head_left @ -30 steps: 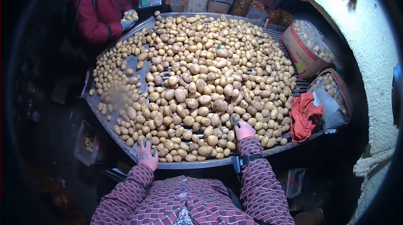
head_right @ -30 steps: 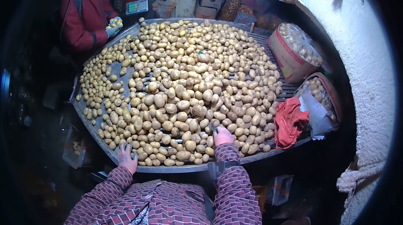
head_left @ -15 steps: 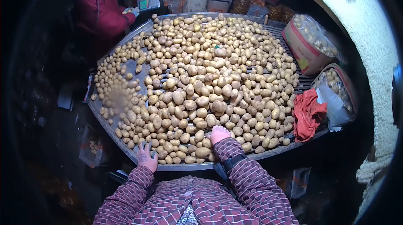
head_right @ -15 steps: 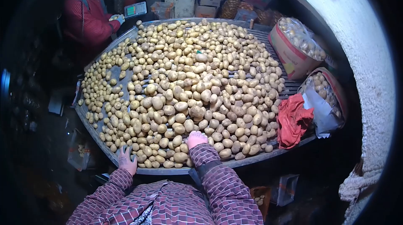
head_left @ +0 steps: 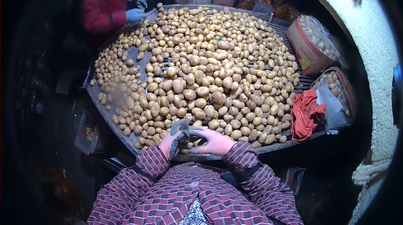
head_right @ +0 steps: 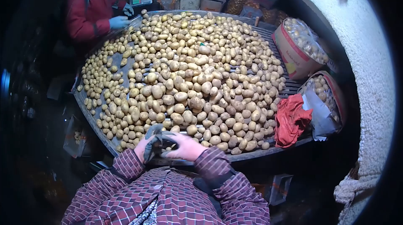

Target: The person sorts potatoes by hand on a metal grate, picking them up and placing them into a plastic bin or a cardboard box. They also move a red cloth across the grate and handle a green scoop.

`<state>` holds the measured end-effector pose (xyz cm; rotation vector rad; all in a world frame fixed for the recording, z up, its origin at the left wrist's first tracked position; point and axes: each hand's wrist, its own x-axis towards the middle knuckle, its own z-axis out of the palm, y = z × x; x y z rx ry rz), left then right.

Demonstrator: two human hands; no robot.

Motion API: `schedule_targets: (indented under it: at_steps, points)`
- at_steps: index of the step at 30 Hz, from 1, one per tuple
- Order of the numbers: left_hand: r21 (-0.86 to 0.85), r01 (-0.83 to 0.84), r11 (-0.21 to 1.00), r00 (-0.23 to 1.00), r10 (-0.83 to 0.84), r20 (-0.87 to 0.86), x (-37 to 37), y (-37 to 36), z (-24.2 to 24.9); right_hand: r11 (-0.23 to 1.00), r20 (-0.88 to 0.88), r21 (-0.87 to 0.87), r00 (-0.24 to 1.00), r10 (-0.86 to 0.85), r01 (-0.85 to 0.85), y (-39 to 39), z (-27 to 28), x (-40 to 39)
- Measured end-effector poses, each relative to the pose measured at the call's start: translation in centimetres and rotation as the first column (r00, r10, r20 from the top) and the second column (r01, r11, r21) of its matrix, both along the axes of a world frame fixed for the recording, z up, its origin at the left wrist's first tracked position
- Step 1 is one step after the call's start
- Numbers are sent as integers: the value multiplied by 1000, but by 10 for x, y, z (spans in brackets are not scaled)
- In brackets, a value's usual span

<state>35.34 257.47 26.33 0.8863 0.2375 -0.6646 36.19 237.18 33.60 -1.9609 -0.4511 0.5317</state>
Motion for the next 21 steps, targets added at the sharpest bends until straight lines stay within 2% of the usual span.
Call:
schedule_targets:
  at_steps: [1,2,3,4,5,7,8,10,11,13,15,16,17,19,20,21]
  points:
    - [-53,2,999,1000,-3,-12,3,4,-4,995,-67,95,998,18,-12,-14,2,5]
    - [-105,3,994,1000,-5,-24,6,8,-8,962,-168,1,949,-268,272,-29,13,8]
    - [-156,1,988,999,-8,-41,5,13,-11,875,-200,-59,853,-481,480,-55,-4,11]
    - [-155,-29,987,998,20,-61,4,20,-12,819,73,-160,834,-547,552,-81,-31,9]
    - [-153,-58,987,996,47,-77,4,26,-13,790,138,-359,865,-482,498,-92,-30,7]
    - [-146,-131,981,987,115,-110,0,44,-16,827,297,-429,922,-250,363,-95,-64,-6]
    - [-83,-155,984,982,145,-121,-7,58,-41,812,277,-526,954,-118,253,-83,-75,-13]
    - [-207,-190,960,976,162,-147,-13,72,-45,720,172,-693,975,143,17,-56,-102,-19]
    - [-264,-212,941,972,174,-157,-19,81,-46,699,290,-714,925,244,40,-46,-99,-18]
    - [-235,-331,914,934,282,-218,-34,93,-43,678,117,-733,971,209,-57,-42,-87,-7]
    - [-259,-358,897,931,321,-175,-48,106,-38,794,-43,-608,997,-59,21,-48,-79,5]
    - [-255,-440,861,894,391,-221,-51,109,-35,860,-107,-509,988,-113,43,-50,-80,14]
    - [-247,-523,816,846,462,-267,-55,113,-31,872,-84,-483,987,-138,81,-48,-81,18]
    - [-267,-632,728,771,556,-309,-67,120,-25,951,-54,-294,992,-112,92,-18,-74,27]
    - [-304,-658,689,753,588,-296,-67,120,-20,988,-180,-155,982,-56,28,14,-55,32]
    - [-344,-680,648,733,622,-277,-65,119,-17,998,-231,-45,972,33,-45,45,-48,35]
